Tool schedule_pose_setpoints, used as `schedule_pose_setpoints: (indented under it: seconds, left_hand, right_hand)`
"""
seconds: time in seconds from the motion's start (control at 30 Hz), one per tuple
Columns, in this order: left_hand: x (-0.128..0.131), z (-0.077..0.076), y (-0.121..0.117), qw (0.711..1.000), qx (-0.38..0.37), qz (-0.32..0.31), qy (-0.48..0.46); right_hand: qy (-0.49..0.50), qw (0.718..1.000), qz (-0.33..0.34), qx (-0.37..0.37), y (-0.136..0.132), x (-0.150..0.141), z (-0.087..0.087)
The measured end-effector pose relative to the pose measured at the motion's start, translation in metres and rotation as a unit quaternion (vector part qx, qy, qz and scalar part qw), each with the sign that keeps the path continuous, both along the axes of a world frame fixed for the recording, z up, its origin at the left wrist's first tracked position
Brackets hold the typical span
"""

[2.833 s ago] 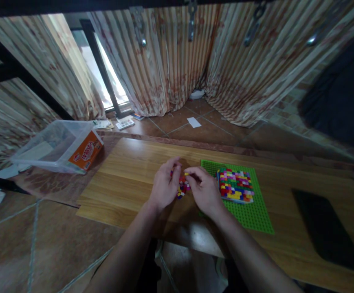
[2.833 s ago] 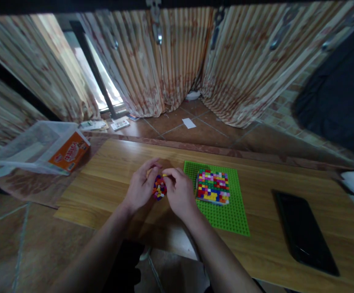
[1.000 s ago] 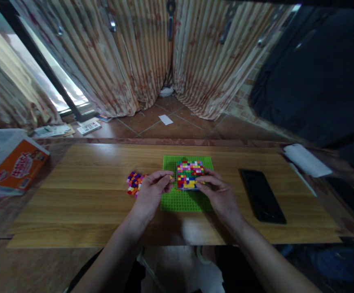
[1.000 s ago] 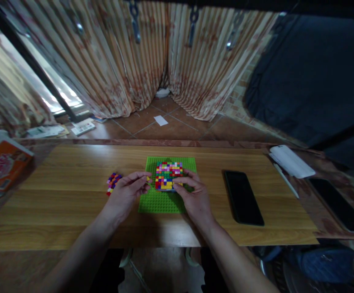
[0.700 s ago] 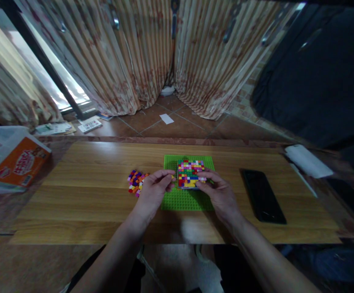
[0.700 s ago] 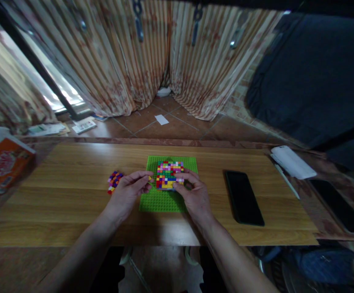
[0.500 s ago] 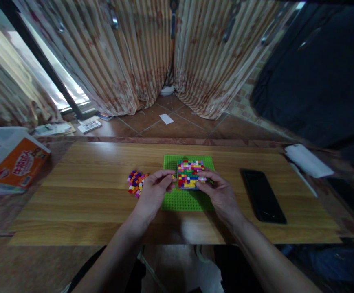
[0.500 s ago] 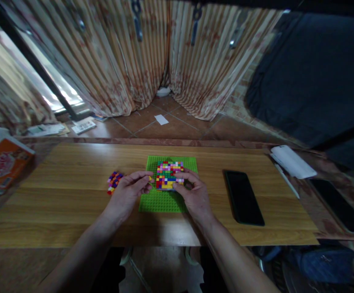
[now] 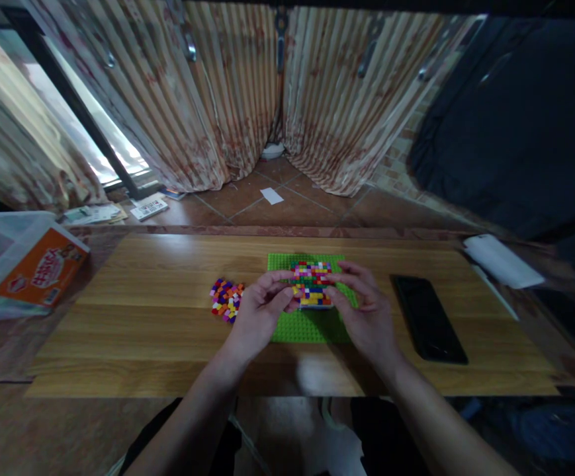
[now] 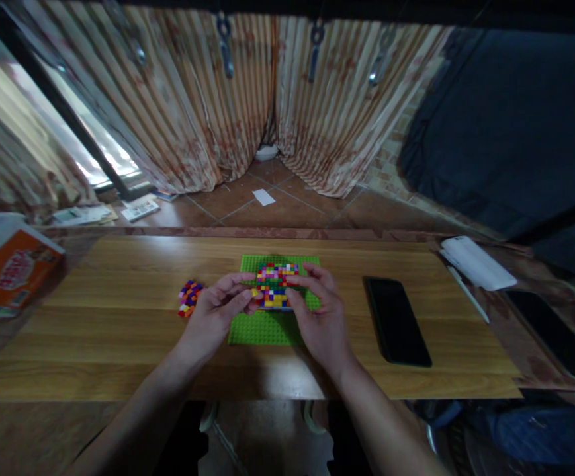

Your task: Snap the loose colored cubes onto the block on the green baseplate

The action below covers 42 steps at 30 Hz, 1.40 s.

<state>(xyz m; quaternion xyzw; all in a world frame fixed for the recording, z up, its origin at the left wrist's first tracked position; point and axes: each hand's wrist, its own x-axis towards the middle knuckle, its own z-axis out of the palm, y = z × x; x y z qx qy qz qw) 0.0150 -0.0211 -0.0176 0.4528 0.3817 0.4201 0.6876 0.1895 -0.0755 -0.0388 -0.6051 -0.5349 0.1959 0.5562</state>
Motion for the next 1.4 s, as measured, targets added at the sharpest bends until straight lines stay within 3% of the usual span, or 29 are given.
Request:
schedule_pose_setpoints:
  seconds: [0.1, 0.27, 0.47, 0.73, 0.93, 1.0, 1.13, 1.23, 1.4]
  left_hand:
    - [0.001, -0.001, -0.001, 1.000, -0.004, -0.019, -0.014]
    - [0.002, 0.000, -0.002, 0.998, 0.009, -0.059, -0.036]
    - [0.002, -0.001, -0.004, 0.994, 0.000, -0.094, -0.059]
    - [0.003, -0.002, -0.005, 0.993, -0.034, -0.062, -0.096]
    - [0.004, -0.001, -0.005, 0.995, -0.047, -0.055, -0.062]
    - [0.002, -0.001, -0.003, 0.998, -0.039, -0.030, -0.043]
    - [-0.004, -0.001, 0.006, 0.996, -0.043, 0.079, 0.001]
    - [-0.006, -0.006, 0.010, 0.991, -0.050, 0.118, 0.045]
    - [0.002, -0.016, 0.006, 0.992, -0.011, 0.093, 0.089]
  right_hand:
    - [-0.073, 0.996, 0.038, 0.032, -0.005, -0.010, 0.013]
    - [-0.146, 0.985, 0.091, 0.025, -0.008, -0.022, 0.022]
    - [-0.124, 0.985, 0.123, 0.006, -0.008, -0.021, 0.021]
    - [-0.096, 0.991, 0.095, 0.026, -0.010, -0.022, 0.016]
    - [-0.109, 0.992, 0.059, 0.038, -0.010, -0.013, 0.021]
    - [-0.095, 0.994, 0.033, 0.028, -0.009, 0.000, 0.023]
    - [-0.030, 0.999, -0.030, -0.029, -0.007, 0.026, 0.016]
    - [-0.009, 0.997, -0.002, -0.076, -0.008, 0.032, 0.005]
    - [-0.019, 0.995, 0.034, -0.094, -0.007, 0.023, -0.004]
